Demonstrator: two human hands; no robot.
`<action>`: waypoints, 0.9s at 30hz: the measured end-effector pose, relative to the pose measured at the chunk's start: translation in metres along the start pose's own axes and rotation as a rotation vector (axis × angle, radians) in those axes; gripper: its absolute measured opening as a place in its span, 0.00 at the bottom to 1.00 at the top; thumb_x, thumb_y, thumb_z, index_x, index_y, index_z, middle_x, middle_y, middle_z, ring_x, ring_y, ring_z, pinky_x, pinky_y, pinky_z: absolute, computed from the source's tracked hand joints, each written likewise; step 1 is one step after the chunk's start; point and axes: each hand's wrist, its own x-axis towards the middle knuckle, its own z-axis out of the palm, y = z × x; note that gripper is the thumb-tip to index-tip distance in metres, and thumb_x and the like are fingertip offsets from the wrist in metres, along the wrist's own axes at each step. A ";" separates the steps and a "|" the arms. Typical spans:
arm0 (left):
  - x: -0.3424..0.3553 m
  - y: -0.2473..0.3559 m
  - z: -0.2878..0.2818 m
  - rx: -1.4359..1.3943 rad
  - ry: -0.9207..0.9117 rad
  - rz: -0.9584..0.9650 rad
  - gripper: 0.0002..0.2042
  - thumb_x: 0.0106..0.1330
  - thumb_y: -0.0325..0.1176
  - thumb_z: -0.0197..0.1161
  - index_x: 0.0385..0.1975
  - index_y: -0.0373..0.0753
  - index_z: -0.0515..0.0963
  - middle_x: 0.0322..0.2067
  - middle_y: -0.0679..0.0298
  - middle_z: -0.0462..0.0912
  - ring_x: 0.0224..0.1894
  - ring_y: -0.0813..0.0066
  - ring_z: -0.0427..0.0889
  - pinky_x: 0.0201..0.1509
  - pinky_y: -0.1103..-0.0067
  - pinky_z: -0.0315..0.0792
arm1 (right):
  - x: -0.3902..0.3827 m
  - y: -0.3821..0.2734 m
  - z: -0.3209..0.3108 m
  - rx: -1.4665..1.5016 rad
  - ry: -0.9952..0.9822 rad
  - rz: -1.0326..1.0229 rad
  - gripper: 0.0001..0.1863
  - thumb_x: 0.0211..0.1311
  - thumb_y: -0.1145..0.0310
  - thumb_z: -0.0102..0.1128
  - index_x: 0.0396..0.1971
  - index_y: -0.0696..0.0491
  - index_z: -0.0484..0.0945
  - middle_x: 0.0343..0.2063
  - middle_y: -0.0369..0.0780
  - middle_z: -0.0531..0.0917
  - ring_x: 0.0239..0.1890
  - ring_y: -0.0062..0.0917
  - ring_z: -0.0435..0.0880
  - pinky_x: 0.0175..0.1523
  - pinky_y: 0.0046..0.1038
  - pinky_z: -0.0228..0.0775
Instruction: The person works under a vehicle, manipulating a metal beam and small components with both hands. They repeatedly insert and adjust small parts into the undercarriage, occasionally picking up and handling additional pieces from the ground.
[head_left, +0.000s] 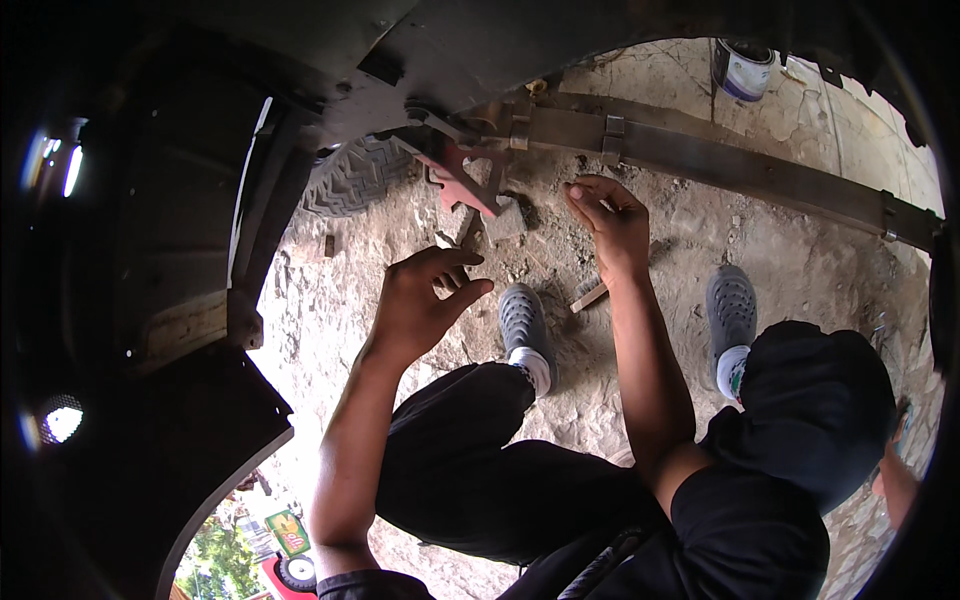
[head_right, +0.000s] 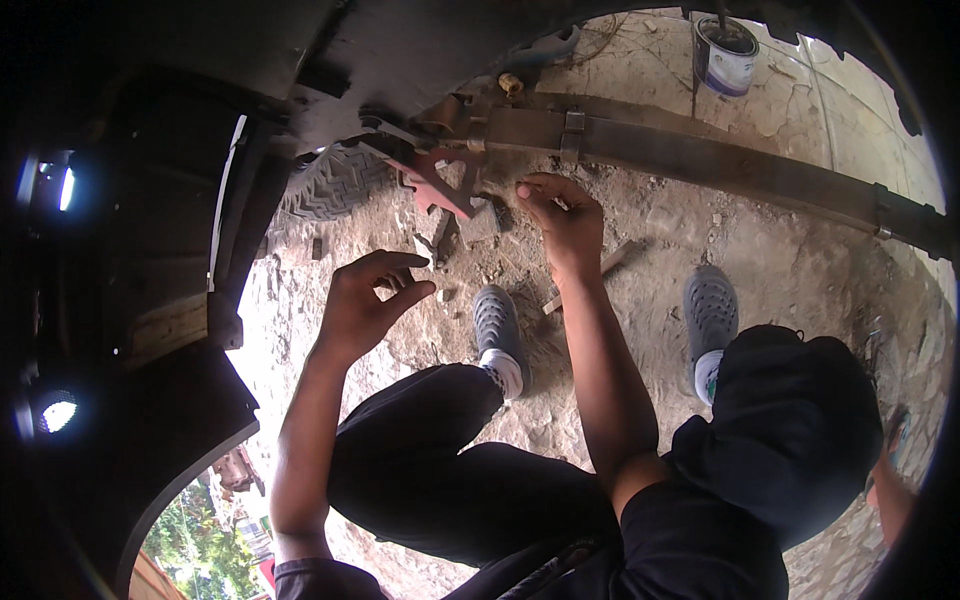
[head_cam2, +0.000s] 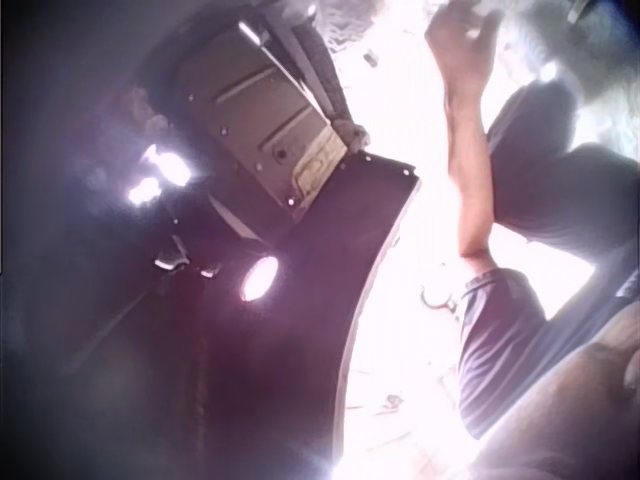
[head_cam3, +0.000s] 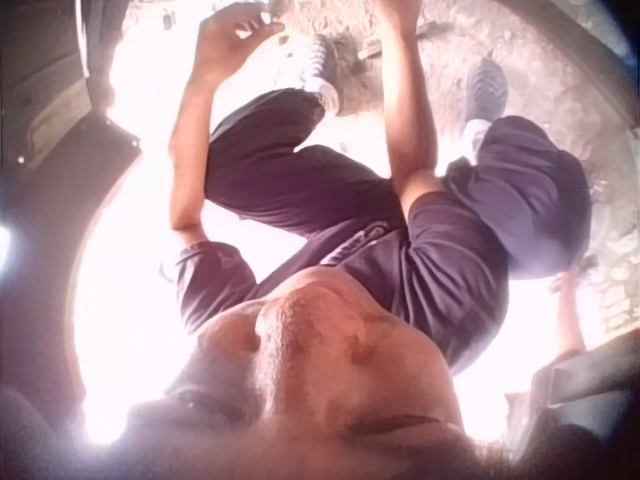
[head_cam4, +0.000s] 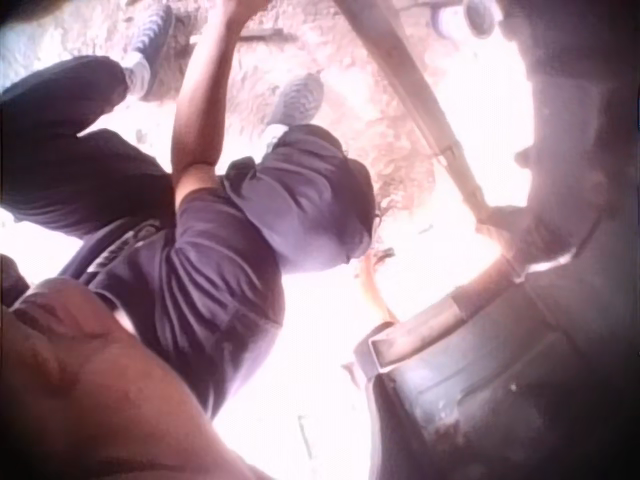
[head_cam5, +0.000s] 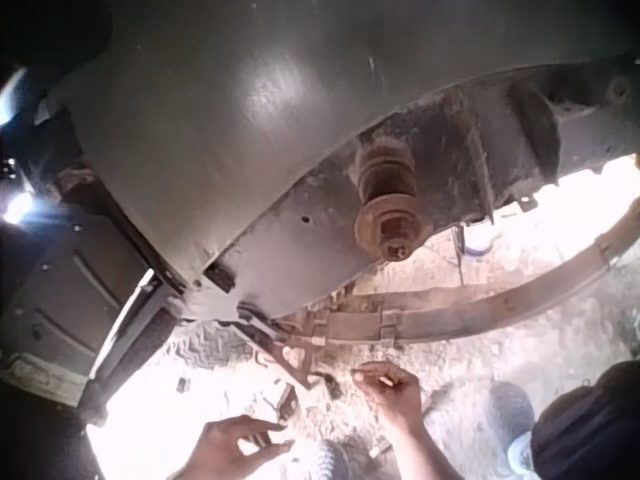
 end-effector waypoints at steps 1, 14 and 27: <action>0.001 -0.002 0.001 -0.001 0.000 0.000 0.14 0.60 0.33 0.78 0.45 0.40 0.87 0.31 0.63 0.86 0.34 0.77 0.84 0.43 0.78 0.78 | 0.001 0.001 0.002 0.030 0.015 -0.023 0.12 0.59 0.75 0.76 0.40 0.62 0.85 0.33 0.42 0.89 0.39 0.25 0.90 0.45 0.24 0.84; 0.114 -0.041 0.021 -0.573 0.287 -0.287 0.18 0.67 0.35 0.72 0.53 0.35 0.82 0.38 0.64 0.87 0.36 0.80 0.83 0.41 0.80 0.78 | 0.115 0.012 0.093 -0.745 -0.004 -0.547 0.09 0.55 0.66 0.79 0.35 0.51 0.91 0.28 0.39 0.90 0.29 0.19 0.88 0.38 0.24 0.77; 0.169 -0.067 0.028 -0.702 0.478 -0.314 0.14 0.71 0.37 0.69 0.43 0.30 0.84 0.36 0.59 0.87 0.33 0.71 0.88 0.37 0.75 0.86 | 0.123 0.032 0.095 -0.637 -0.026 -0.482 0.04 0.52 0.69 0.78 0.26 0.51 0.90 0.25 0.39 0.90 0.27 0.23 0.90 0.37 0.24 0.79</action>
